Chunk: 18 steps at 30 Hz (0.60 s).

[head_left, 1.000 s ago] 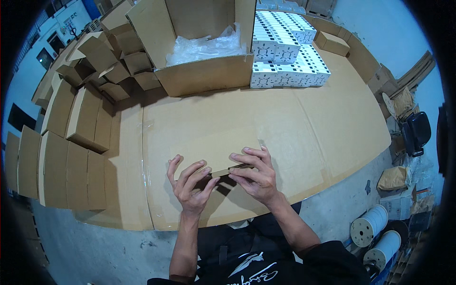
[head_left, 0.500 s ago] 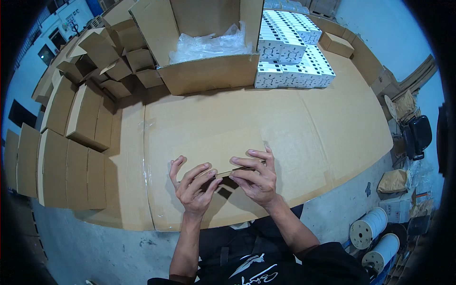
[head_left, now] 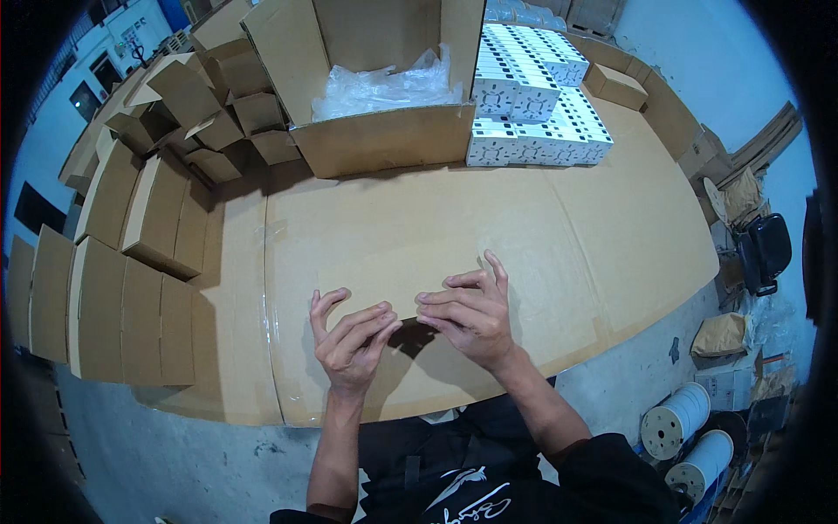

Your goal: Packing small product boxes into larger shipping cartons and organizing materials on a workbench.

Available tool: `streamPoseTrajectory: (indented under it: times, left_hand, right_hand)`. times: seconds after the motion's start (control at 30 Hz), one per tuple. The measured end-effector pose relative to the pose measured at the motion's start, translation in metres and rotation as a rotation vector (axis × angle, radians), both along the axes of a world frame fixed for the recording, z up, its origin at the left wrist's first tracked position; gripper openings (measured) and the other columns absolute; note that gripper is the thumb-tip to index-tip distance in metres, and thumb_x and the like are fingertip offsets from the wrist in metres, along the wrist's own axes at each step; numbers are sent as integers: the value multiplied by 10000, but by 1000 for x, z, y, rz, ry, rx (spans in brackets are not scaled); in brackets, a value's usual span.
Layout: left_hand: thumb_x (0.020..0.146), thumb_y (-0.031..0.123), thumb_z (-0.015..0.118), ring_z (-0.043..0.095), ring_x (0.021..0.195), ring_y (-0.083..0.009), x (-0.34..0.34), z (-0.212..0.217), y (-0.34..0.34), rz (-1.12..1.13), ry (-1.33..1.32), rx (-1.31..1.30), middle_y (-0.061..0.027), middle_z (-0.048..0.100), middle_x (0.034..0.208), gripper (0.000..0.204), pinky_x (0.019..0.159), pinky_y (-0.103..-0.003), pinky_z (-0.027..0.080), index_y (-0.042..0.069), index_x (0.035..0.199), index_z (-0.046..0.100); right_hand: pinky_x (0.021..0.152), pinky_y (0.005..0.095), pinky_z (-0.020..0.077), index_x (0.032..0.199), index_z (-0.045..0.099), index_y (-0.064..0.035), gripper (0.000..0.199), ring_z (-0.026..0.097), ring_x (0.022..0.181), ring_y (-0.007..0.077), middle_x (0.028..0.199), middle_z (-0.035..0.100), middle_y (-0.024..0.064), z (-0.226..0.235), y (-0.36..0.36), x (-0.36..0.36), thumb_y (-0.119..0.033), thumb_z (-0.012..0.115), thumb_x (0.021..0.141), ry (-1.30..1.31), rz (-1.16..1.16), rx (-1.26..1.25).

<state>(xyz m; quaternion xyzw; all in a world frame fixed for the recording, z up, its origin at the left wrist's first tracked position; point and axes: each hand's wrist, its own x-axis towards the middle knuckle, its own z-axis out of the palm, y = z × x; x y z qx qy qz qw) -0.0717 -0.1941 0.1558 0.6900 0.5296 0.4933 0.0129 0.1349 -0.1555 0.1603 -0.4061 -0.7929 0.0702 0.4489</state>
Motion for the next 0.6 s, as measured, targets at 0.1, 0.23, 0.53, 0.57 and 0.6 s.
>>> streamPoseTrajectory:
  times: [0.1,0.23,0.53,0.57,0.6]
  left_hand:
    - [704,164,890,592,1216,-303,-14,4,5,-59,0,-55,48,785,945,169,1196,-574,257,188,855,818]
    - [696,159,893,548,1319,-353,-34,4,16,-176,-43,-126,19,792,928,139,1215,-601,216,161,814,820]
    - [613,164,949,462,1405,-341,-44,-3,25,-282,-386,-241,-139,629,1352,342,1228,-554,218,90,880,748]
    - [579,159,969,474,1392,-300,-50,-4,27,-272,-339,-191,-143,572,1413,478,1235,-494,232,74,969,706]
    - [579,159,969,474,1392,-300,-56,-11,27,-241,-330,-177,-143,572,1413,478,1235,-494,232,74,969,706]
  right_hand:
    - [1144,499,327,872,803,-209,159,655,1010,179,972,780,-92,3,10,18,-219,876,731,13,77,-2]
    - [1065,484,454,900,796,-150,174,685,1073,213,995,786,-39,-6,16,35,-161,869,743,125,152,-57]
    - [1071,445,485,944,756,-51,161,682,1153,279,1074,766,112,-4,16,52,9,799,801,356,220,-267]
    - [1078,423,476,1060,718,-33,235,655,1189,277,1150,735,133,-12,17,58,5,765,833,467,196,-279]
    - [1085,401,466,1175,679,-15,316,628,1225,274,1225,703,153,-23,16,66,1,732,864,580,184,-297]
